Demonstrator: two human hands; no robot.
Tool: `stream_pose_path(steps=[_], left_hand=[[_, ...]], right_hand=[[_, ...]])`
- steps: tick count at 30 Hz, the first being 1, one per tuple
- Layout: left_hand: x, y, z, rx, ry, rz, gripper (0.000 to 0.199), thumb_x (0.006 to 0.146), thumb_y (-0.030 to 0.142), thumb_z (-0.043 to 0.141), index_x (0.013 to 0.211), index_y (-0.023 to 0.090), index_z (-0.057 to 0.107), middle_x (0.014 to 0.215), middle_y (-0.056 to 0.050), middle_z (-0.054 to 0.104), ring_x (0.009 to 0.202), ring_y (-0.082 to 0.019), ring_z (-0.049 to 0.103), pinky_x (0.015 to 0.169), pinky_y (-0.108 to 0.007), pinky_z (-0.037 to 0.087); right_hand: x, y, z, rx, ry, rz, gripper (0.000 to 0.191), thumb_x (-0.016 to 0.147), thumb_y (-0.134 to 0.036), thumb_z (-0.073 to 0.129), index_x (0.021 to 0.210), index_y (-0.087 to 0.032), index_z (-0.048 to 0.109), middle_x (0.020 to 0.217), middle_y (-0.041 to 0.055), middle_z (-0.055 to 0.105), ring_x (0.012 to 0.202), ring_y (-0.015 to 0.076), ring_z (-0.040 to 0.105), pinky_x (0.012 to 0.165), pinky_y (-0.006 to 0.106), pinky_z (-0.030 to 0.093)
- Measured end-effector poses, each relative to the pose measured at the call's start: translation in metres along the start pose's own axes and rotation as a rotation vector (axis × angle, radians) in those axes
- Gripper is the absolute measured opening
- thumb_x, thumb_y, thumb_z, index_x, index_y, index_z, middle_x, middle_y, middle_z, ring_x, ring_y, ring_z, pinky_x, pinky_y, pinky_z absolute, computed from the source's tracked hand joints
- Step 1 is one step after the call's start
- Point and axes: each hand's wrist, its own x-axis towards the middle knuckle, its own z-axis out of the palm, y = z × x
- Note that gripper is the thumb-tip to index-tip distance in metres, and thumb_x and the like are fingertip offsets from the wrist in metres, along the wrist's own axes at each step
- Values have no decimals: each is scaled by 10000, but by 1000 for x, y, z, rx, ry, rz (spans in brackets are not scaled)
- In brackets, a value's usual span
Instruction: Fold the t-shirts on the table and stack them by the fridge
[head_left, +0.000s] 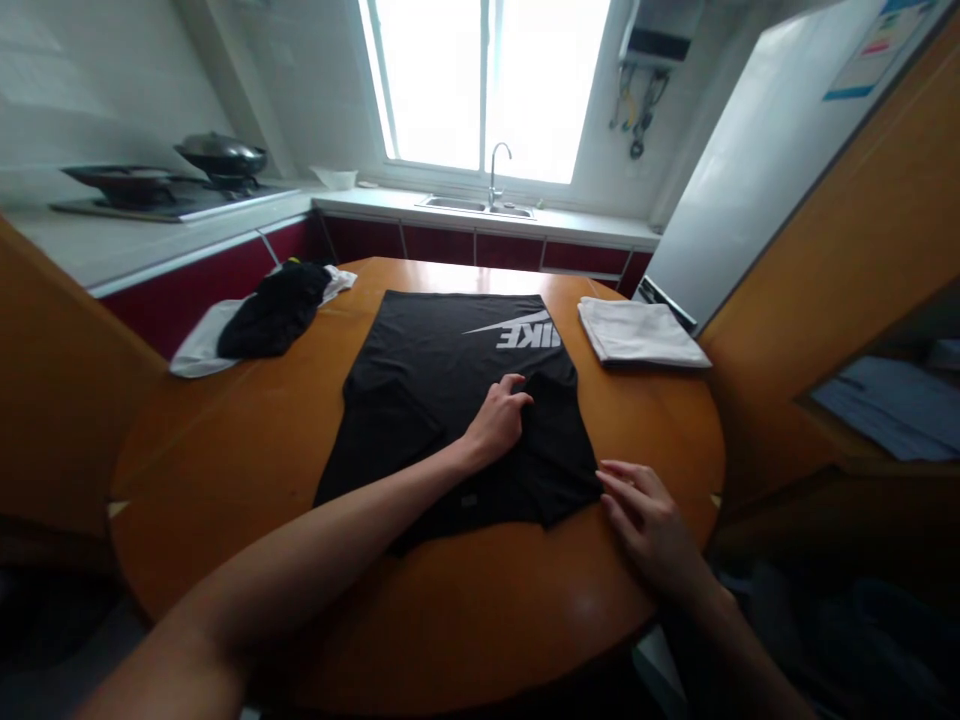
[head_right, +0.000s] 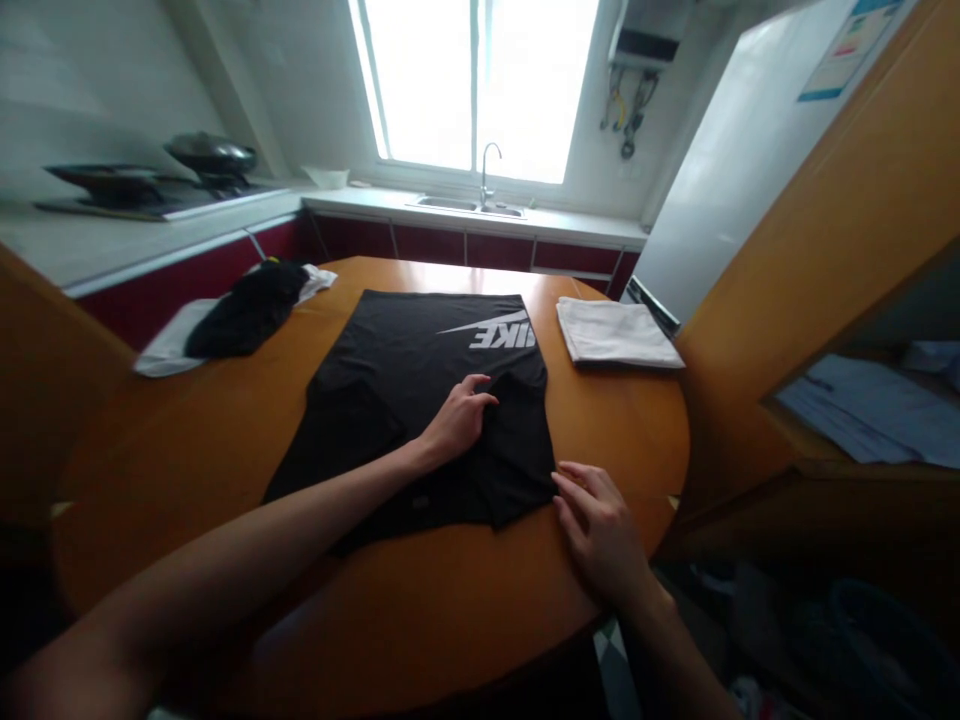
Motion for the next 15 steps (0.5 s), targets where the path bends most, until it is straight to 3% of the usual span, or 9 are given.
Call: stream_pose_path(steps=[4, 7, 11, 15], left_hand=[[0, 11, -6, 39, -13, 98, 306, 924, 115, 519, 1129, 186, 736, 1485, -100, 501, 1320, -281, 493, 1108, -486, 448], [-1, 20, -8, -28, -154, 240, 323, 974, 180, 505, 1240, 191, 686, 1493, -93, 518, 1394, -248, 453, 1174, -464, 369], [-6, 32, -13, -90, -414, 444, 413, 1027, 339, 490, 1424, 242, 545, 1565, -60, 438, 1499, -240, 296, 1235, -488, 233], [-10, 39, -22, -168, -573, 558, 500, 1022, 423, 501, 1503, 296, 451, 1623, -40, 325, 1527, -263, 204, 1246, -502, 175]], right_hand=[[0, -2, -4, 22, -21, -11, 290, 978, -314, 530, 1193, -256, 717, 1312, 93, 643, 1241, 285, 559, 1048, 504, 483], [15, 2, -10, 66, 93, 66, 339, 1001, -325, 467, 1227, -231, 701, 1302, 108, 651, 1232, 273, 577, 1055, 485, 485], [64, 21, -13, 51, 117, 114, 443, 982, -287, 432, 1370, -175, 615, 1387, 129, 608, 1304, 266, 544, 1142, 473, 415], [130, 48, 2, 27, -67, 7, 518, 972, -215, 349, 1446, -127, 541, 1517, 131, 493, 1438, 224, 408, 1219, 418, 298]])
